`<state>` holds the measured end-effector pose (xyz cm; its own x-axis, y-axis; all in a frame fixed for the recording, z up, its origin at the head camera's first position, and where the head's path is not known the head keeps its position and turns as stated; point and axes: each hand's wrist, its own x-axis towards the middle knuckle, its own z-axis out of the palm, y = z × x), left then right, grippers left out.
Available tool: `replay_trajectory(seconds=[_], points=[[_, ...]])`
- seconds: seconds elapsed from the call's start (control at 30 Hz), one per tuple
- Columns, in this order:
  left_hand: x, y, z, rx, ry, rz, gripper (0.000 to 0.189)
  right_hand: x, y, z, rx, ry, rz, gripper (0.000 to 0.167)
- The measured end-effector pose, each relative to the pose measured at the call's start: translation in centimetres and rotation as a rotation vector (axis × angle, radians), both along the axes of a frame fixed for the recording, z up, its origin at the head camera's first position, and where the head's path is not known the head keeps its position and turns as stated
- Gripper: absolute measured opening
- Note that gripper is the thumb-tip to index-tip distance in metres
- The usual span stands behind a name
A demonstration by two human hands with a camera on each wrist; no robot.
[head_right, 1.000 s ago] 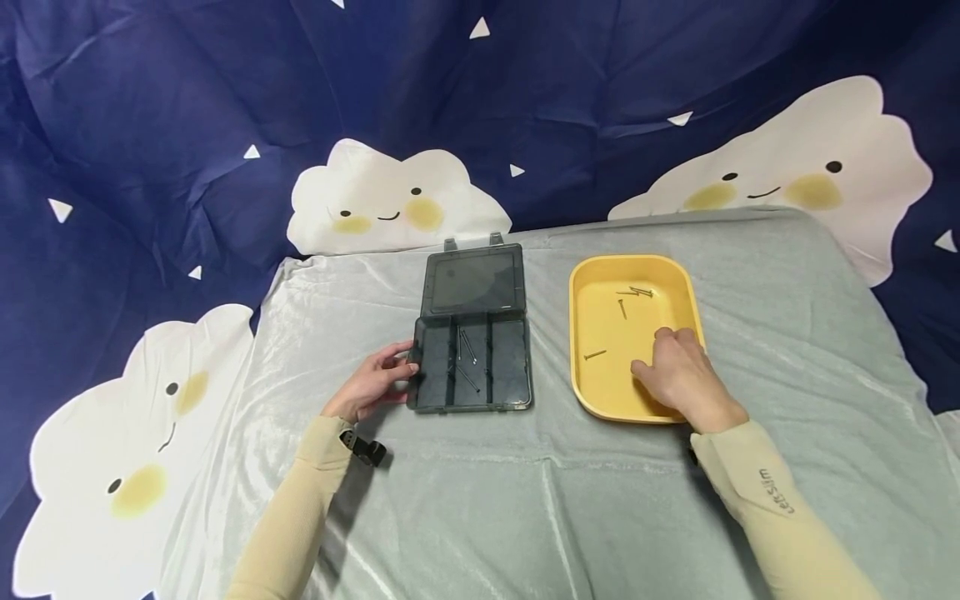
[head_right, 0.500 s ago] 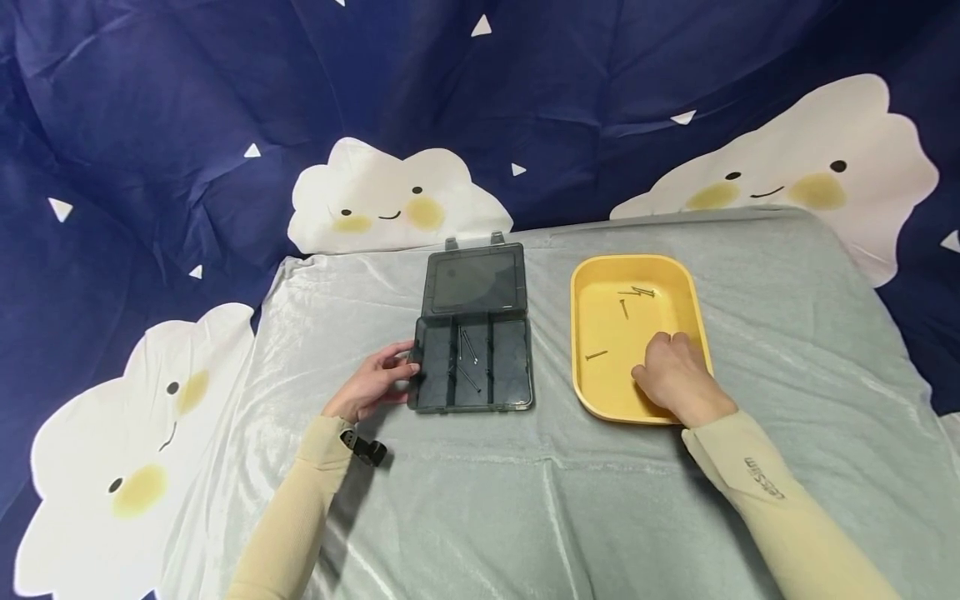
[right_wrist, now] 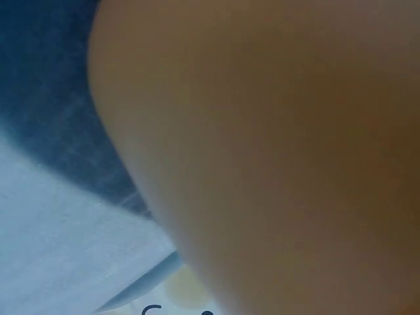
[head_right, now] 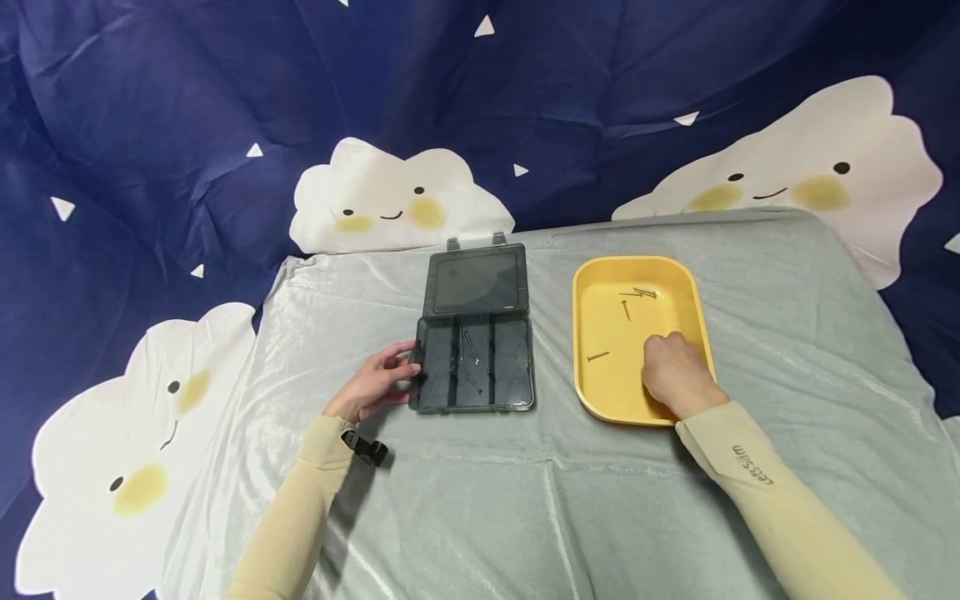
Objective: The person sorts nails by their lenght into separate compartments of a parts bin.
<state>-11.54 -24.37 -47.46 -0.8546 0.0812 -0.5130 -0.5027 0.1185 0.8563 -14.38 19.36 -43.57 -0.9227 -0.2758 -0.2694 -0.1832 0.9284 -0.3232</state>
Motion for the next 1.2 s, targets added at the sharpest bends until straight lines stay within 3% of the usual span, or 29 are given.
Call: replay_trajectory(seconds=[0.27,0.5,0.97,1.2], points=[[0.0,0.0,-0.1,0.003,-0.011,0.01,0.055,0.3,0.0,-0.8,-0.022,0.103,0.045,0.009],[0.0,0.0,0.0,-0.004,-0.015,0.016,0.055,0.3,-0.1,-1.3,-0.035,0.138,0.054,0.017],[-0.1,0.0,-0.1,0.003,-0.015,0.014,0.056,0.1,0.1,-1.3,-0.049,0.049,-0.012,0.007],[-0.1,-0.1,-0.2,0.001,-0.022,0.002,0.059,0.1,0.5,-1.2,-0.021,0.01,0.012,0.018]])
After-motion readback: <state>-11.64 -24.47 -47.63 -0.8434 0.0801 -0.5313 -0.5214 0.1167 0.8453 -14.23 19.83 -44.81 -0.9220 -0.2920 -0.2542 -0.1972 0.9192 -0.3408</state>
